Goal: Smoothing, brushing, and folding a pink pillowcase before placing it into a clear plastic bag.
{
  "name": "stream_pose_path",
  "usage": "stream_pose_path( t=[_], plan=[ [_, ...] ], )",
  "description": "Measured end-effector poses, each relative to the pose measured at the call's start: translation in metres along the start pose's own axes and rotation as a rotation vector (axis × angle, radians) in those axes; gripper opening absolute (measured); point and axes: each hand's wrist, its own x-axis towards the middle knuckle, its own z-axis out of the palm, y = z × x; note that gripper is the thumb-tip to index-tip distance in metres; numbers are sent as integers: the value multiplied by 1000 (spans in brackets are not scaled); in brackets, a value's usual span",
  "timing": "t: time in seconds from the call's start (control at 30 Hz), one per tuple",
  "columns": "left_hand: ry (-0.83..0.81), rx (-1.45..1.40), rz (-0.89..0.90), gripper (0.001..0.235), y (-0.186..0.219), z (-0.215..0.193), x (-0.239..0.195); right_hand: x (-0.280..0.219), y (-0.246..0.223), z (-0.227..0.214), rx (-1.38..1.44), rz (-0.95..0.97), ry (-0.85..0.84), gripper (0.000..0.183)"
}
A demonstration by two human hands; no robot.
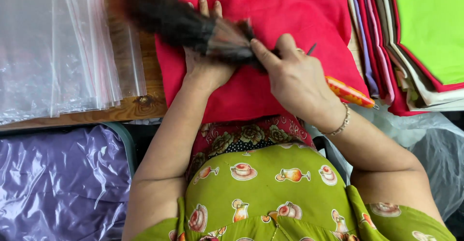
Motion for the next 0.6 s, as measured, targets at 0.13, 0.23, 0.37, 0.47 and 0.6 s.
stream_pose_path(
  t=[0.13,0.23,0.37,0.47,0.6],
  plan=[
    [187,110,133,71,-13,22,-2,10,22,17,-64,-9,-39,53],
    [188,76,102,73,-5,13,-8,13,69,30,-147,99,37,47],
    [61,103,35,85,0,4,-6,12,127,35,-173,269,192,39],
    [89,107,51,85,-1,8,-7,5,121,23,-178,242,285,39],
    [94,114,51,86,-2,9,-6,6,64,-7,-63,175,321,43]
  ],
)
